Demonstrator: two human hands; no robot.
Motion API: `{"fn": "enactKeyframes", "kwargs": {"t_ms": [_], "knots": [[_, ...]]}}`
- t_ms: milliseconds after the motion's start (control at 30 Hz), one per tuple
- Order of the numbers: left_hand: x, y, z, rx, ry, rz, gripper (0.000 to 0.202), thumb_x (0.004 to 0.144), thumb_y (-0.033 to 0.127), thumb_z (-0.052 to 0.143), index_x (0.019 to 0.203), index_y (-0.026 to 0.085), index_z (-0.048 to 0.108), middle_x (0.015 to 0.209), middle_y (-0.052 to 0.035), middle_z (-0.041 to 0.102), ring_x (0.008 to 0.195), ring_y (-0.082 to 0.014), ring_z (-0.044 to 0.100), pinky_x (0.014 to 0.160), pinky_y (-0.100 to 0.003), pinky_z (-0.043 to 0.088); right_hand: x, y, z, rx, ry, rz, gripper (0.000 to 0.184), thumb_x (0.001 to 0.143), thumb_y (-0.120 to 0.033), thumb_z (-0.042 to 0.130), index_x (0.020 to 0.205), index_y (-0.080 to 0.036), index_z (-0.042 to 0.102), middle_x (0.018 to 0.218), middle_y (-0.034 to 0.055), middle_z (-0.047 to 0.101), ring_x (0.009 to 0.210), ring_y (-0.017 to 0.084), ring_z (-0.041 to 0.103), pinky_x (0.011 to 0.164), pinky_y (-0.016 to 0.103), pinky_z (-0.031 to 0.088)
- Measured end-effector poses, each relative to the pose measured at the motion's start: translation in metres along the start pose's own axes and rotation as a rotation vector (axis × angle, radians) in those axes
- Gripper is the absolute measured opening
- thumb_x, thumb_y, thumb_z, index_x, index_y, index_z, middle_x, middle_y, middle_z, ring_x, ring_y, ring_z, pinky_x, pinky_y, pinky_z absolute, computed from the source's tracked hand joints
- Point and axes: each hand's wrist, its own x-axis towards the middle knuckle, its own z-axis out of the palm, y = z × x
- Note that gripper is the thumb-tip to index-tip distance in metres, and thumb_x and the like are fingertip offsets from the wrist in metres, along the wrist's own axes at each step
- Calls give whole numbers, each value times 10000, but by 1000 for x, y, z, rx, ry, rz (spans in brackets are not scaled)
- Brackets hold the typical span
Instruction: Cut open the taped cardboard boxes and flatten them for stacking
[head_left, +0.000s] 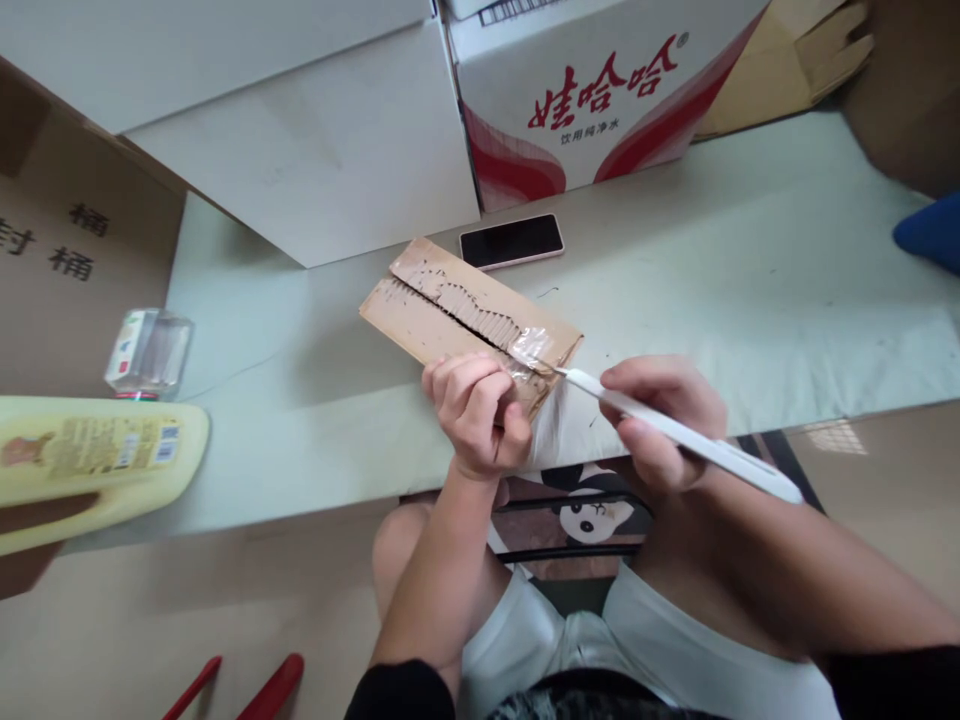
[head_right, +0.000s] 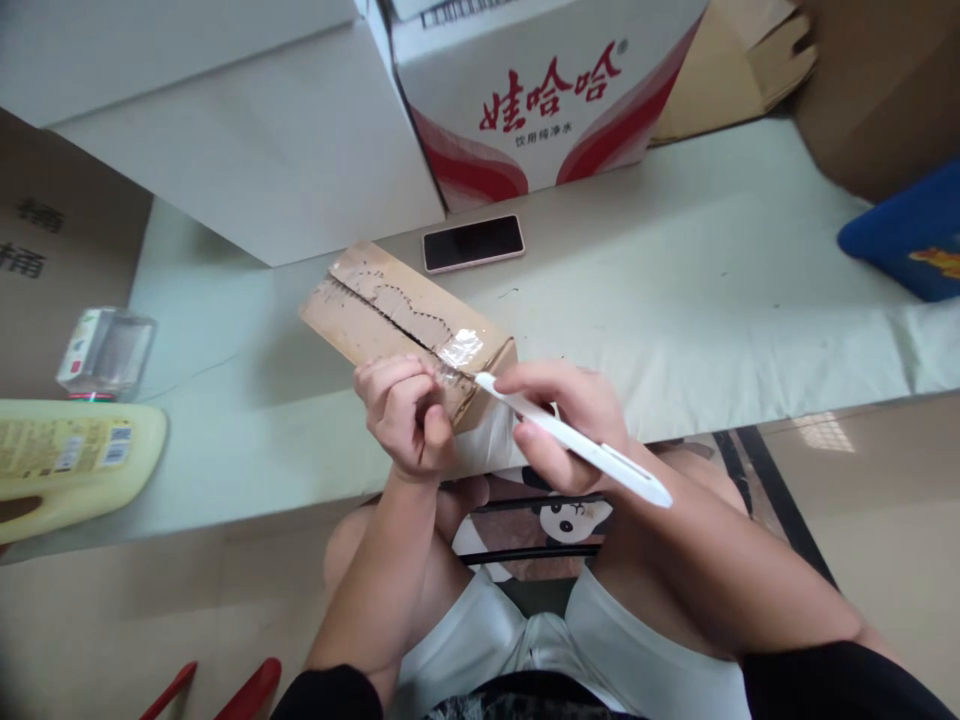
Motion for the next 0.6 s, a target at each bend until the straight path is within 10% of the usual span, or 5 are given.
{"fn": "enactKeyframes", "kwargs": {"t_ms": [600], "knots": [[0, 0, -1, 19, -27, -3, 180, 899, 312, 464, 832, 241, 615, 828, -49, 670, 845, -223, 622, 891, -440, 426, 15, -8, 13, -293, -64, -350, 170, 821, -131, 528, 944, -240, 573, 577, -60, 560, 435, 99, 474, 462, 241, 382]]}}
